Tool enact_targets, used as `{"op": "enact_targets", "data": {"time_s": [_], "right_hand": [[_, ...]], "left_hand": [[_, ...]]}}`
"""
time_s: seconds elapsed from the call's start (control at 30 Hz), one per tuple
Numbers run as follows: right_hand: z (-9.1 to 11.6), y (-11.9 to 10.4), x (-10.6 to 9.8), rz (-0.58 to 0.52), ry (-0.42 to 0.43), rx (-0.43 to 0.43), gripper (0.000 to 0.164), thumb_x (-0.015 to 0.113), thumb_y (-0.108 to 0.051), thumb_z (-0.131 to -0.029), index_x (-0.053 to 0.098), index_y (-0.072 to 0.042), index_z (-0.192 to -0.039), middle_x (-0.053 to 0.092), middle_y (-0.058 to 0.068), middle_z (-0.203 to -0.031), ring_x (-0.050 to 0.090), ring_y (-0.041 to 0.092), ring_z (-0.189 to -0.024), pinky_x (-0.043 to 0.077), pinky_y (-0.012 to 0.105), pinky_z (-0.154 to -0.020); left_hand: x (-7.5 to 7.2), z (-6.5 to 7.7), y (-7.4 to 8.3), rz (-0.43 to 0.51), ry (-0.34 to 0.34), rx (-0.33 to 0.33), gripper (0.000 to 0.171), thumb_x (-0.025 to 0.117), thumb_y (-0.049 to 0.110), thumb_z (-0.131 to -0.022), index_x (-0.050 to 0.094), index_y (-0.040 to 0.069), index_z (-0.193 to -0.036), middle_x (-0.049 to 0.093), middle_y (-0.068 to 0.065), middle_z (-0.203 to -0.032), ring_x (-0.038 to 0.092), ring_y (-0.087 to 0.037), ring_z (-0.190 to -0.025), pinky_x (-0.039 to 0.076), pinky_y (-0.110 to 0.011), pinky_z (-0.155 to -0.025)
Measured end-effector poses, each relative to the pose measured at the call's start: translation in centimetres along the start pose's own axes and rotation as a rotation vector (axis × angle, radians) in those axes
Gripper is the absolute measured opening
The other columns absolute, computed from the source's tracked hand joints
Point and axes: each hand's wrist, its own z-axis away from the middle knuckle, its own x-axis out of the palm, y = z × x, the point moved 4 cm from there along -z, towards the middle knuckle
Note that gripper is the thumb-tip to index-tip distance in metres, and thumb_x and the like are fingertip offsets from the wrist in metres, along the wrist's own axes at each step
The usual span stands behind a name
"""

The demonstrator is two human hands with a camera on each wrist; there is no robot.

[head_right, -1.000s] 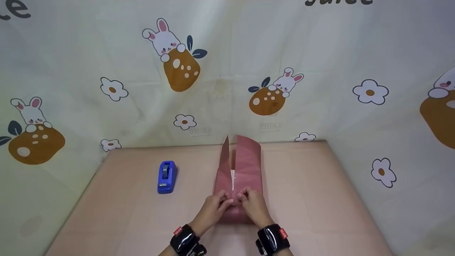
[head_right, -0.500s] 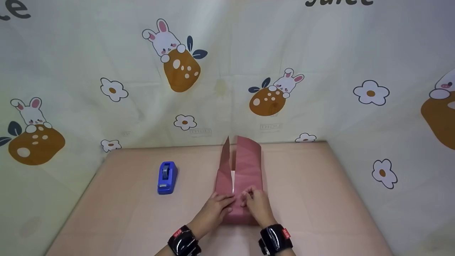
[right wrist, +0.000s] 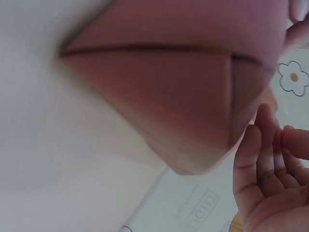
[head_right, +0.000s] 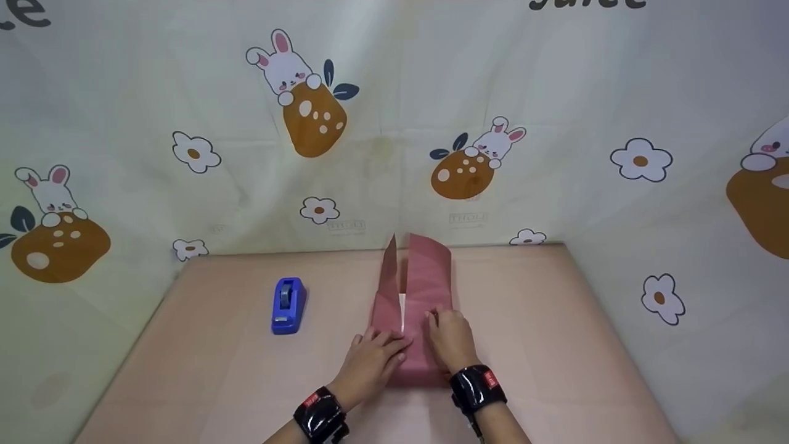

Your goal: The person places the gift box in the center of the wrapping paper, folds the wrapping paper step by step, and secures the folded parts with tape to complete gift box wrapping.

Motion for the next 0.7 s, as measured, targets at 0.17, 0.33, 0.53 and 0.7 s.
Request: {"op": "enact_targets", "data": {"time_s": [0.17, 0.33, 0.53, 0.7], "right_hand": [[-0.3, -0.7, 0.2, 0.184, 0.133, -0.227, 0.008, 0.065, -0.006, -0.084, 0.061, -0.003, -0.078, 0.066, 0.013, -0.073, 0.064, 0.03, -0.068, 0.05, 0.042, -0.06], [0.1, -1.2, 0.4, 0.242, 0.25, -0.393, 0.014, 0.069, -0.006, -0.081, 0.056, -0.004, -0.075, 0.064, 0.013, -0.068, 0.063, 0.031, -0.06, 0.048, 0.041, -0.053], [0.1, -1.4, 1.0, 0.339, 0.328, -0.525, 0.015, 0.071, -0.007, -0.078, 0.056, -0.004, -0.077, 0.061, 0.01, -0.065, 0.053, 0.025, -0.053, 0.045, 0.037, -0.05], [0.5, -1.6, 1.4, 0.366, 0.296, -0.614, 0.015, 0.073, -0.006, -0.075, 0.058, -0.006, -0.079, 0.062, 0.006, -0.063, 0.054, 0.022, -0.054, 0.042, 0.034, -0.054]], "left_hand": [[0.1, -0.5, -0.2, 0.063, 0.049, -0.027, 0.024, 0.057, 0.035, -0.09, 0.067, 0.028, -0.11, 0.061, 0.01, -0.111, 0.049, -0.012, -0.097, 0.035, -0.03, -0.08], [0.4, -0.7, -0.1, 0.03, 0.044, -0.02, 0.024, 0.058, 0.035, -0.09, 0.067, 0.027, -0.11, 0.06, 0.009, -0.121, 0.051, -0.013, -0.102, 0.037, -0.031, -0.083], [0.4, -0.7, 0.0, -0.042, 0.046, -0.003, 0.025, 0.055, 0.036, -0.091, 0.065, 0.027, -0.112, 0.061, 0.011, -0.12, 0.053, -0.012, -0.102, 0.039, -0.032, -0.084], [0.3, -0.7, 0.0, -0.082, 0.059, 0.002, 0.024, 0.054, 0.036, -0.092, 0.065, 0.029, -0.112, 0.062, 0.012, -0.118, 0.052, -0.013, -0.101, 0.039, -0.032, -0.082]]}}
